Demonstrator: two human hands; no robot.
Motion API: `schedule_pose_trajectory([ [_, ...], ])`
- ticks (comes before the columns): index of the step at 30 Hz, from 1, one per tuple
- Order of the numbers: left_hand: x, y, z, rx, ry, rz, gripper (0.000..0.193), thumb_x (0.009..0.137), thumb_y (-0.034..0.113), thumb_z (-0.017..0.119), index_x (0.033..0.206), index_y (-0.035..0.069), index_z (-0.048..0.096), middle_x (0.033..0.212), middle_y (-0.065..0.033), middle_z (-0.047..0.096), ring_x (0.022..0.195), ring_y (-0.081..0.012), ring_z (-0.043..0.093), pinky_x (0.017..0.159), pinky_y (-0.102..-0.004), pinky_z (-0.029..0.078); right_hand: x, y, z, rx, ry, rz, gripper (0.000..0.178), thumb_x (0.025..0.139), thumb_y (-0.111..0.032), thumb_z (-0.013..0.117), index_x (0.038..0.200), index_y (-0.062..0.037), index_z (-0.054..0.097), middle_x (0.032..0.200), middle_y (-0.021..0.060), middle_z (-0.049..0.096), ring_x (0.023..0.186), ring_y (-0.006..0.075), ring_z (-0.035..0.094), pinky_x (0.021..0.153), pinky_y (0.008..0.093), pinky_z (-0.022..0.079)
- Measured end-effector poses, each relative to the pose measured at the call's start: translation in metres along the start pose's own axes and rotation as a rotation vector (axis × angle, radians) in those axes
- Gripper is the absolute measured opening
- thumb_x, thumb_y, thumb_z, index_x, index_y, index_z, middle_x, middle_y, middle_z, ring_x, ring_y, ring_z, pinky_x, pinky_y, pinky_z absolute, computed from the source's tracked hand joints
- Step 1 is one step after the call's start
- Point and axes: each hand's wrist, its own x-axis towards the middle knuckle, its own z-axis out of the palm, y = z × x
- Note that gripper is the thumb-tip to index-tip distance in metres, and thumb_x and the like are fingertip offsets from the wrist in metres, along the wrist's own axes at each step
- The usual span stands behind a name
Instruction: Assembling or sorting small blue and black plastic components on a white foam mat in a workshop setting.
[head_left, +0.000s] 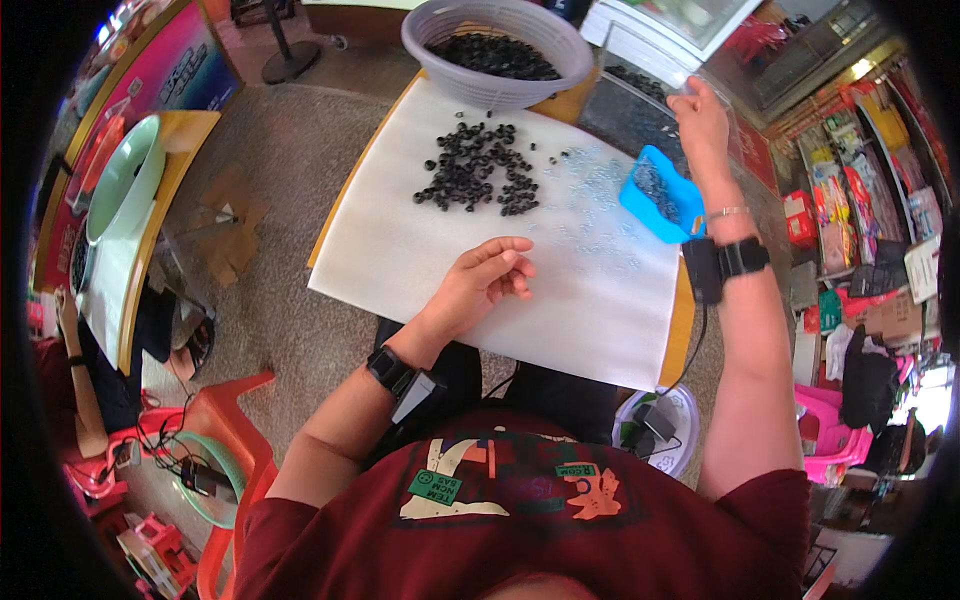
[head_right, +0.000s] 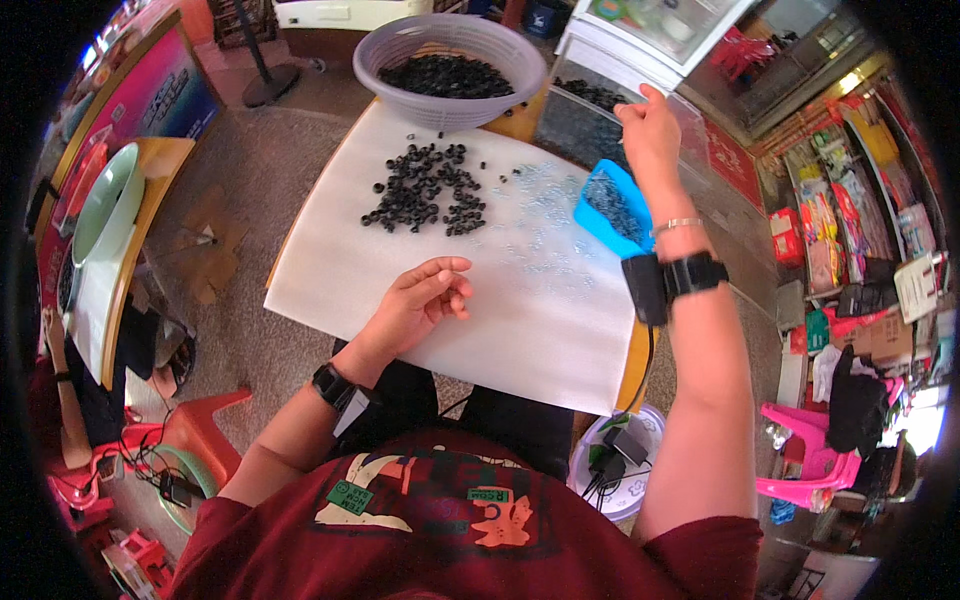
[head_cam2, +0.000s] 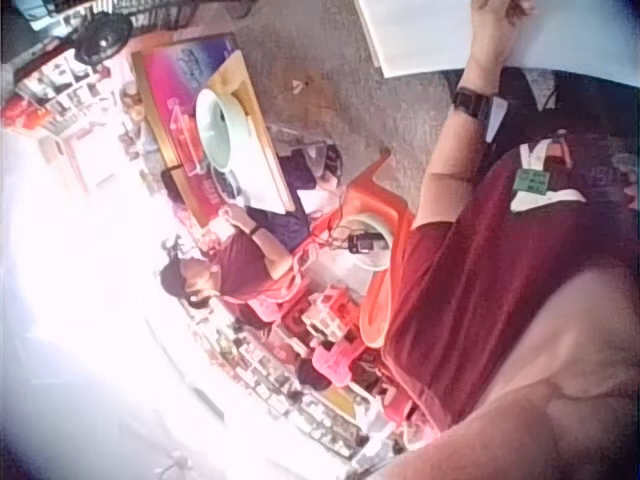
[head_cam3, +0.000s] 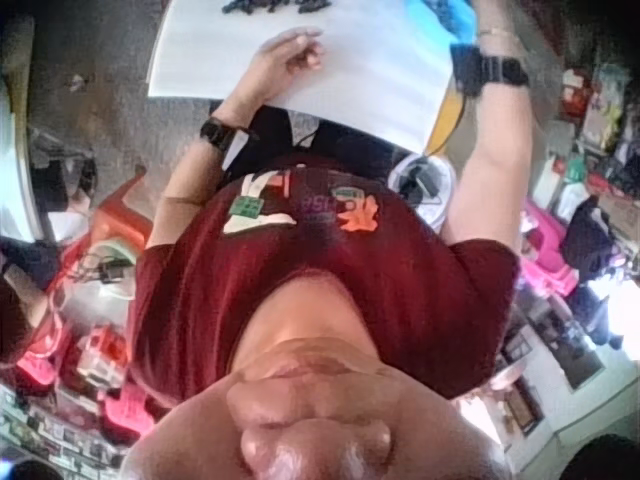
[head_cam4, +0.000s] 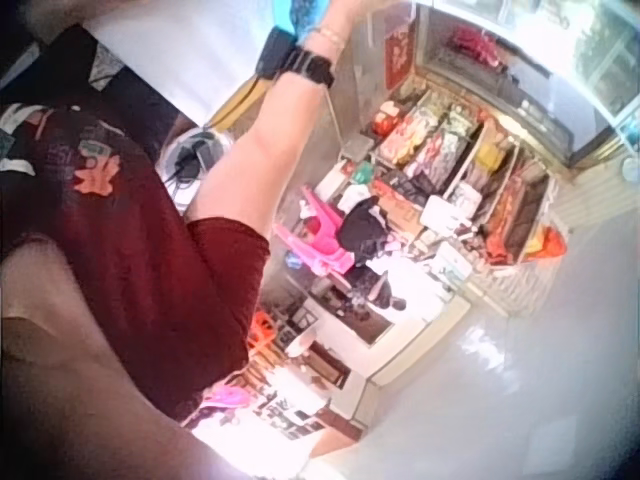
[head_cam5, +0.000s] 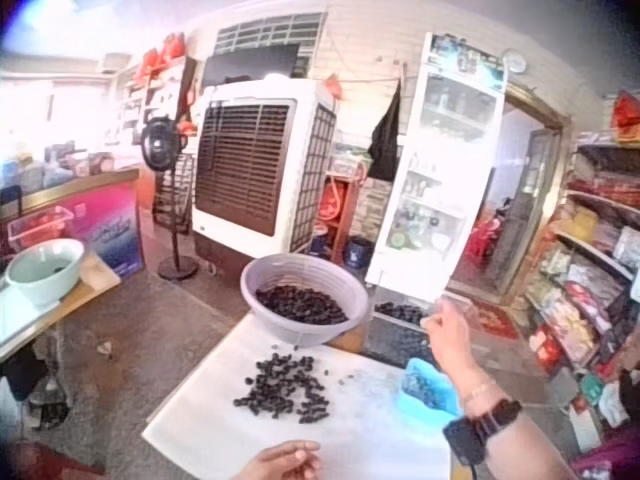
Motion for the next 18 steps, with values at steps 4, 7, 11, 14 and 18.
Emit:
schedule_pose_trajectory([
  [4, 0.003, -0.001, 0.0, 0.001, -0.013, -0.024, 0.029, 0.101, 0.015, 0.044, 0.124, -0.001, 0.051, 0.098, -0.0086, 0.061, 0.08, -0.0134, 0.06, 0.08, -0.0302, 0.052, -0.084, -0.038, 0.045, 0.25, -0.398, -0.162, 0.017, 0.083, -0.014, 0.065, 0.098, -0.0057, 0.068, 0.085, 0.0097, 0.069, 0.075, 0.0172, 0.065, 0.071, 0.0289, 0.051],
  [7, 0.003, 0.001, -0.001, -0.037, 0.0, -0.035, 0.028, 0.101, 0.015, 0.044, 0.123, -0.001, 0.051, 0.096, -0.0084, 0.061, 0.078, -0.0137, 0.06, 0.079, -0.0298, 0.052, -0.142, -0.076, 0.074, 0.196, -0.552, -0.214, 0.012, 0.079, -0.011, 0.064, 0.089, -0.0042, 0.068, 0.083, 0.0112, 0.065, 0.082, 0.0267, 0.062, 0.075, 0.0382, 0.049],
  [11, 0.003, 0.003, -0.001, -0.091, 0.026, -0.022, 0.024, 0.101, 0.013, 0.044, 0.119, -0.001, 0.052, 0.093, -0.0079, 0.06, 0.077, -0.0142, 0.06, 0.075, -0.0298, 0.053, -0.157, -0.08, 0.117, 0.067, -0.435, -0.386, 0.01, 0.075, -0.014, 0.067, 0.083, -0.0077, 0.068, 0.082, 0.0082, 0.061, 0.087, 0.0288, 0.056, 0.081, 0.0409, 0.044],
  [14, 0.001, 0.006, 0.002, -0.102, 0.082, 0.013, 0.022, 0.1, 0.012, 0.044, 0.116, -0.001, 0.052, 0.092, -0.0079, 0.06, 0.075, -0.0143, 0.06, 0.073, -0.03, 0.053, -0.156, -0.082, 0.132, -0.162, -0.387, -0.423, 0.011, 0.075, -0.016, 0.069, 0.083, -0.0082, 0.068, 0.084, 0.0081, 0.062, 0.088, 0.0289, 0.056, 0.082, 0.0416, 0.043],
  [18, 0.002, 0.013, -0.005, -0.075, 0.164, 0.066, 0.019, 0.099, 0.011, 0.045, 0.113, 0.0, 0.053, 0.091, -0.0083, 0.06, 0.073, -0.0142, 0.058, 0.072, -0.03, 0.053, -0.155, -0.081, 0.135, -0.143, -0.465, -0.39, 0.01, 0.075, -0.016, 0.07, 0.079, -0.0081, 0.066, 0.085, 0.0073, 0.061, 0.089, 0.0283, 0.055, 0.083, 0.042, 0.042],
])
